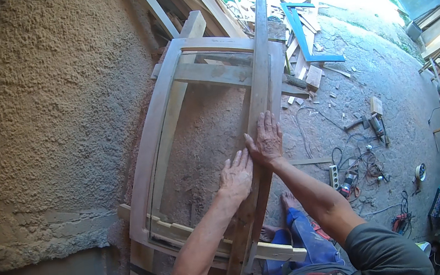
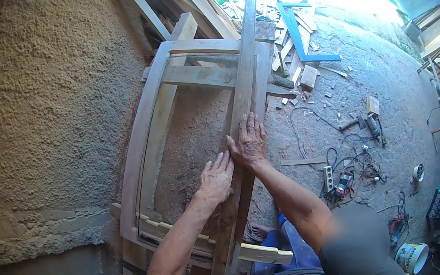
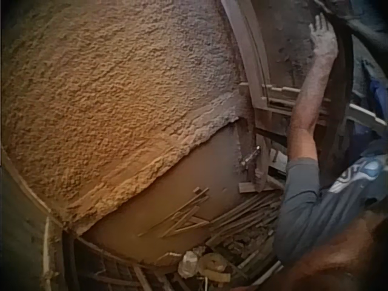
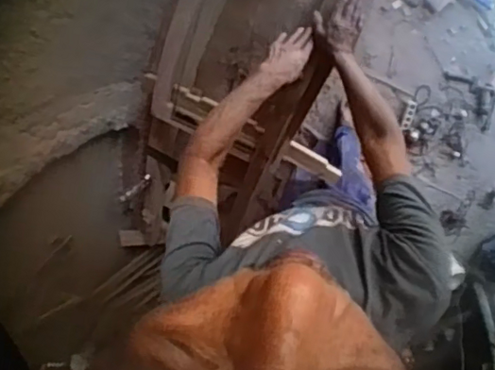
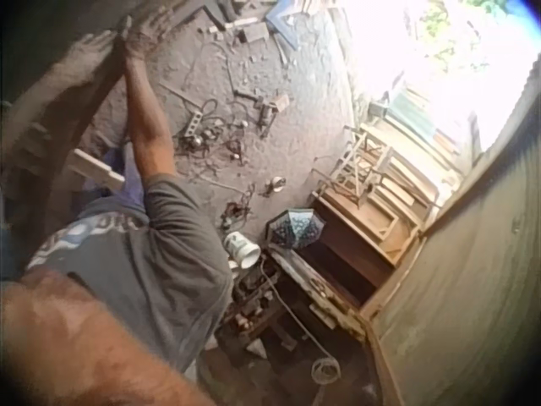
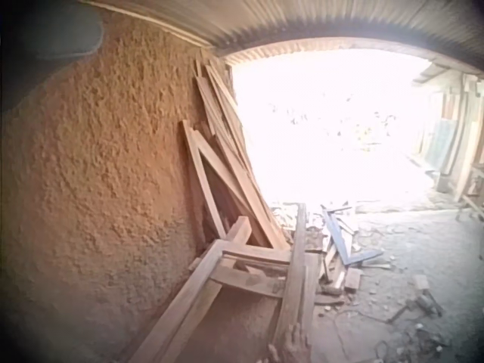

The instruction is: The person assembles a wooden frame by hand, positioning and aligning multiple wooden pieces. They use a pencil to mark alignment points and a hammer to secure joints. The person repeatedly adjusts the frame's position and checks alignment throughout the process.

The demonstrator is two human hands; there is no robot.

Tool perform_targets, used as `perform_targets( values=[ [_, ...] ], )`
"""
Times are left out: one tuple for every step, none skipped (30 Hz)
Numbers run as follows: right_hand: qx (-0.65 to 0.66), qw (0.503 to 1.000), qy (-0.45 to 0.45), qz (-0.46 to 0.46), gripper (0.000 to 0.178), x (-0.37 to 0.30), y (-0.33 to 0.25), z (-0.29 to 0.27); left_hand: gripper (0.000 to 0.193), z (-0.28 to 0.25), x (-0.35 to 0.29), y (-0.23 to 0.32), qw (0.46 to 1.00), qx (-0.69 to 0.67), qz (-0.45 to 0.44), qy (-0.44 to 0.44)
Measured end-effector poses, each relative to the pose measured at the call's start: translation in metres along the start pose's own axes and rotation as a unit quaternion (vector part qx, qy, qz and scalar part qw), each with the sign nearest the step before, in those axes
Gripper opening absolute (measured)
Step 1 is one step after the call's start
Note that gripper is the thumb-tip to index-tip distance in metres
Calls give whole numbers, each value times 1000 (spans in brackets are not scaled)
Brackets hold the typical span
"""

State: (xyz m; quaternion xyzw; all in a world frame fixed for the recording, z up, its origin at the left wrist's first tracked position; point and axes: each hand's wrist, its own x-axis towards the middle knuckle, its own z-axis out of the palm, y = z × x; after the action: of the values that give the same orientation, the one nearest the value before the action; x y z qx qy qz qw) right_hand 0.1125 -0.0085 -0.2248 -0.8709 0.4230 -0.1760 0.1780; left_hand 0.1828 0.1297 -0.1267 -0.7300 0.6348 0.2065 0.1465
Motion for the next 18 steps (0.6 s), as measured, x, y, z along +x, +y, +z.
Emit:
perform_targets(
  values=[
    [-3, 1000, 2, -2, 86, 1, 4, -2, 82, 5, 5, 1, 1000, 1, 4, 10],
    [10, 1000, 0, 1, 81, 3, 7, -2, 94, 12, 9, 0, 1000, 6, 9, 19],
    [19, 1000, -22, -2, 80, 3, 7, -5, 106, 13, 12, -2, 1000, 12, 9, 25],
    [28, 999, -43, -5, 80, 1, 9, -11, 107, 13, 16, -1, 1000, 18, 16, 8],
    [38, 997, -62, -11, 79, 4, 11, -19, 109, 4, 21, 1, 999, 26, 21, -7],
    [-11, 997, -69, -45, 74, 8, 17, -28, 111, -1, 26, 0, 999, 33, 26, -22],
    [51, 991, -114, -49, 68, 20, 17, -48, 113, 2, 29, -5, 998, 41, 37, -8],
    [111, 980, -159, -55, 62, 41, 18, -77, 114, 4, 31, -9, 998, 48, 49, 8],
    [168, 963, -200, -59, 57, 64, 30, -91, 116, 6, 35, -11, 996, 54, 63, 26],
    [214, 967, -25, -132, 39, 88, 64, -76, 120, 3, 41, -8, 995, 58, 77, 30],
    [196, 975, 5, -107, 34, 121, 81, -78, 119, -6, 41, -8, 995, 44, 84, -1],
    [178, 980, 36, -81, 30, 160, 97, -79, 118, -21, 37, -7, 995, 31, 90, -32],
    [152, 981, 80, -94, 29, 199, 119, -75, 118, -28, 39, -8, 993, 16, 100, -60],
    [128, 985, 77, -84, 29, 233, 136, -74, 116, -25, 43, -10, 993, 18, 107, -39],
    [109, 989, 74, -64, 30, 265, 152, -70, 115, -19, 44, -12, 993, 21, 114, -17],
    [94, 990, 83, -66, 31, 293, 169, -61, 114, -18, 45, -13, 993, 26, 119, 1],
    [90, 991, 79, -65, 31, 317, 186, -54, 113, -18, 48, -14, 992, 20, 123, 5],
    [57, 998, 10, -21, 34, 335, 185, -53, 113, -19, 45, -15, 993, 15, 117, 5]
  ],
)
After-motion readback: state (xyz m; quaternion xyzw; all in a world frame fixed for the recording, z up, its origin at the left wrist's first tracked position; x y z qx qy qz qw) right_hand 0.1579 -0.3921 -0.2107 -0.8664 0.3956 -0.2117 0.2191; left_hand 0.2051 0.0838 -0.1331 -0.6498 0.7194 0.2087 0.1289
